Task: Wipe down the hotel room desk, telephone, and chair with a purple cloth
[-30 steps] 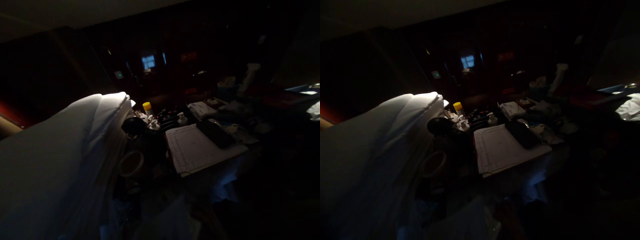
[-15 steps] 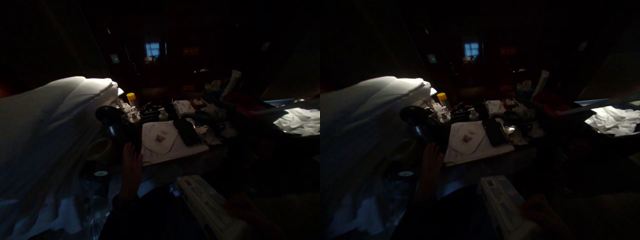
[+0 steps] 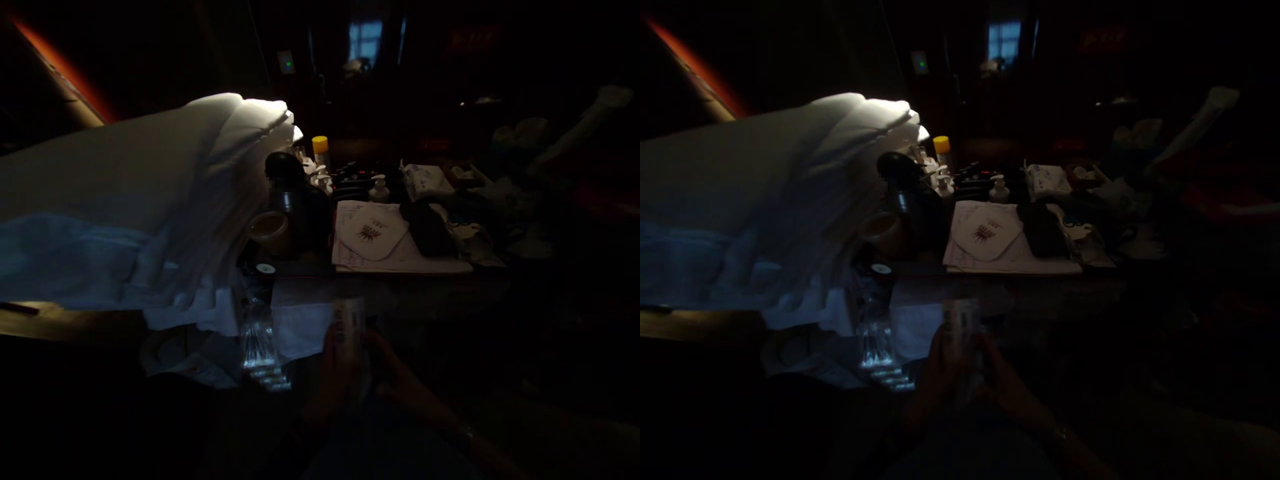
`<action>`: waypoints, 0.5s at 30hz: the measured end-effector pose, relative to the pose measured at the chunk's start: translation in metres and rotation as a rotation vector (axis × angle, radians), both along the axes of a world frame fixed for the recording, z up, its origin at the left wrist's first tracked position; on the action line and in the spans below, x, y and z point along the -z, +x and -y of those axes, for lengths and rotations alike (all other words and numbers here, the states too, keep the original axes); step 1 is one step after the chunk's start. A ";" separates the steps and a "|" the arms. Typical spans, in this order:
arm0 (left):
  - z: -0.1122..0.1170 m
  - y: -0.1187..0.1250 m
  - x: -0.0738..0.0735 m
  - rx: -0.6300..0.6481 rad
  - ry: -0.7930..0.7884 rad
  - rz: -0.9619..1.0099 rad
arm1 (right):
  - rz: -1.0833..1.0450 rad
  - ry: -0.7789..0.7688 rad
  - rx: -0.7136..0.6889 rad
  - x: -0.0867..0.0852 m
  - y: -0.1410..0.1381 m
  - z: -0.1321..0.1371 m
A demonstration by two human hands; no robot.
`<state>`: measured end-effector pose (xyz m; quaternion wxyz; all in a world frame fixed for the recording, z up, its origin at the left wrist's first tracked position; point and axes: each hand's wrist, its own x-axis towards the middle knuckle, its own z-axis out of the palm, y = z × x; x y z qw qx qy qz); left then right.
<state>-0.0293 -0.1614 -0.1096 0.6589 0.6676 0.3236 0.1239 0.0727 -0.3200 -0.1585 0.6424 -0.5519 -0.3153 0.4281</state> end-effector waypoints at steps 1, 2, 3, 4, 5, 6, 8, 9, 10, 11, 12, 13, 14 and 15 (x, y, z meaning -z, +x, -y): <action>-0.002 -0.011 0.005 0.061 0.101 0.006 | -0.066 -0.022 0.081 0.007 -0.007 -0.015; -0.004 -0.024 0.009 0.117 0.149 0.010 | -0.113 -0.055 0.174 0.012 -0.014 -0.030; -0.009 -0.036 0.012 0.131 0.152 0.014 | -0.162 -0.084 0.261 0.014 -0.021 -0.043; -0.015 -0.049 0.015 0.096 0.138 0.002 | -0.224 -0.103 0.318 0.014 -0.029 -0.054; -0.023 -0.061 0.017 0.039 0.117 -0.029 | -0.292 -0.108 0.335 0.011 -0.037 -0.062; -0.032 -0.072 0.019 -0.026 0.090 -0.048 | -0.356 -0.102 0.316 0.007 -0.045 -0.069; -0.050 -0.091 0.023 -0.120 0.047 -0.036 | -0.430 -0.084 0.253 0.001 -0.064 -0.078; -0.057 -0.099 0.025 -0.120 0.014 -0.031 | -0.426 -0.088 0.234 0.000 -0.074 -0.081; -0.062 -0.105 0.027 -0.101 -0.035 -0.026 | -0.390 -0.103 0.229 0.000 -0.084 -0.084; -0.066 -0.110 0.029 -0.088 -0.075 -0.026 | -0.327 -0.124 0.237 0.002 -0.094 -0.086; -0.069 -0.115 0.030 -0.083 -0.077 -0.037 | -0.246 -0.151 0.254 0.005 -0.103 -0.089; -0.071 -0.120 0.030 -0.085 -0.056 -0.054 | -0.155 -0.179 0.273 0.009 -0.111 -0.091; -0.072 -0.124 0.030 -0.089 -0.040 -0.060 | -0.061 -0.199 0.279 0.012 -0.118 -0.092; -0.074 -0.129 0.030 -0.076 -0.043 -0.052 | 0.021 -0.209 0.276 0.014 -0.124 -0.093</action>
